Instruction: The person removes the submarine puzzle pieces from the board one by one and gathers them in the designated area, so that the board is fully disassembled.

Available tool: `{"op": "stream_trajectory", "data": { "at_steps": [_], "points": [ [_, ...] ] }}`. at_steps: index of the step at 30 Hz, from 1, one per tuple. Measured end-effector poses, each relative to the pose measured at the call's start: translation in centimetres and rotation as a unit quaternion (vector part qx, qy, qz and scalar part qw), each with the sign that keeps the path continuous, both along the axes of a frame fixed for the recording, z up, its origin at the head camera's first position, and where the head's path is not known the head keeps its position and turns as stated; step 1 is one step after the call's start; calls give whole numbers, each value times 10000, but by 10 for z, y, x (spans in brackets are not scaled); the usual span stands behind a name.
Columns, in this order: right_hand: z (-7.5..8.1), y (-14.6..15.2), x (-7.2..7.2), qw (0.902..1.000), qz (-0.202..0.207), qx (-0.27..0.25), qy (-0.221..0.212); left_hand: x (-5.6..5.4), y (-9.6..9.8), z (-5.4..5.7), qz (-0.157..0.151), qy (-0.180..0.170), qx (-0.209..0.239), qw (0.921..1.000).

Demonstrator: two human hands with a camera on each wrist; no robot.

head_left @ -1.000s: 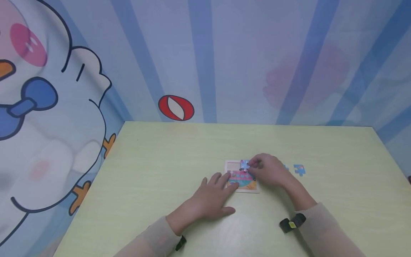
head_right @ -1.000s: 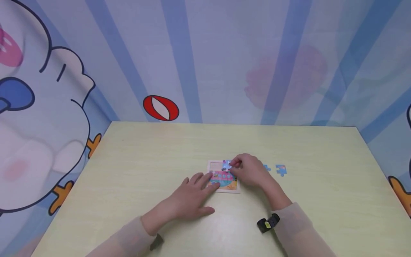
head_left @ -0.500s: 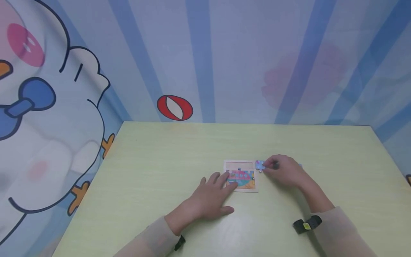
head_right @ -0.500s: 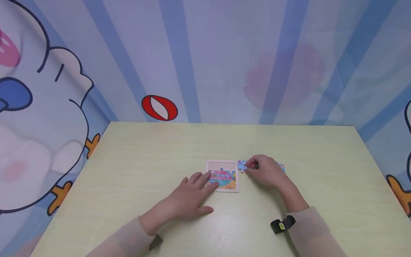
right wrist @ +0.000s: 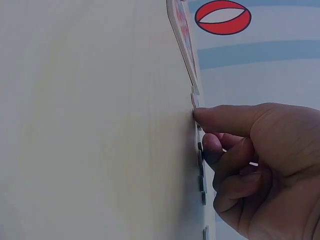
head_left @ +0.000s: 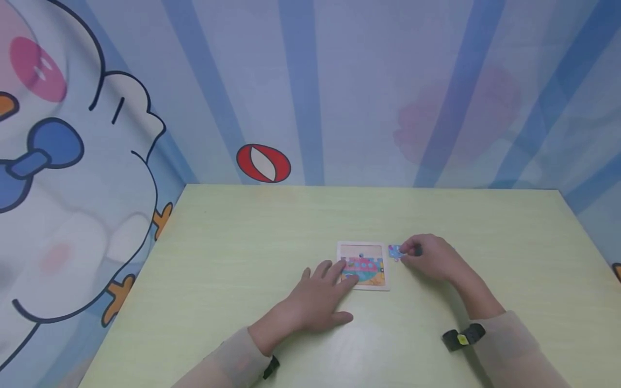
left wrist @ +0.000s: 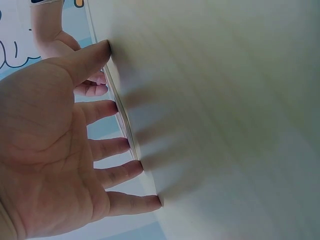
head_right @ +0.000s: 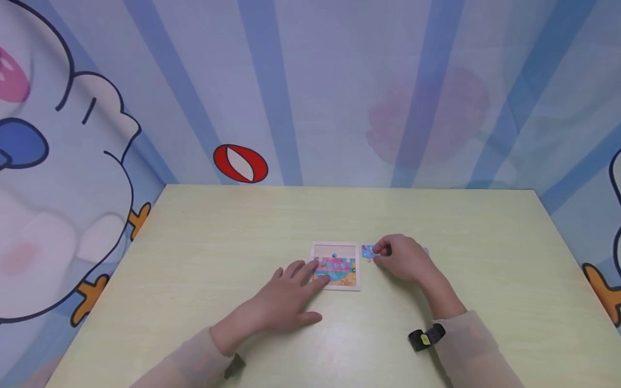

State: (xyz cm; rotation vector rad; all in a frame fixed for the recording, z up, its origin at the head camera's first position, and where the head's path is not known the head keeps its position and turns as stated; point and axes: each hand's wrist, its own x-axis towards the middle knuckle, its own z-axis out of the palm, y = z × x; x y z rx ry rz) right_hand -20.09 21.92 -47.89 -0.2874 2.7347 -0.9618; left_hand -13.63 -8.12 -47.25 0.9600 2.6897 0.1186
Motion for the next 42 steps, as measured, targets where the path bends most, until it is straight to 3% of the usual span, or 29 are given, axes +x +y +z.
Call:
{"op": "stream_trajectory", "data": {
  "at_steps": [13,25,32,42],
  "points": [
    [4,-2,5,9998,-31,-127,121,-2,0,1,48,-115,20,9999],
    [-1,-16,9,9985,396,-359,97,-6,13,3,-147,-141,297,9994],
    [1,-28,12,9985,457,-293,85,-8,26,2,-214,-131,110,9996],
    [0,-36,14,9985,520,-185,-13,-6,32,2,-81,-163,-84,9998]
  ]
}}
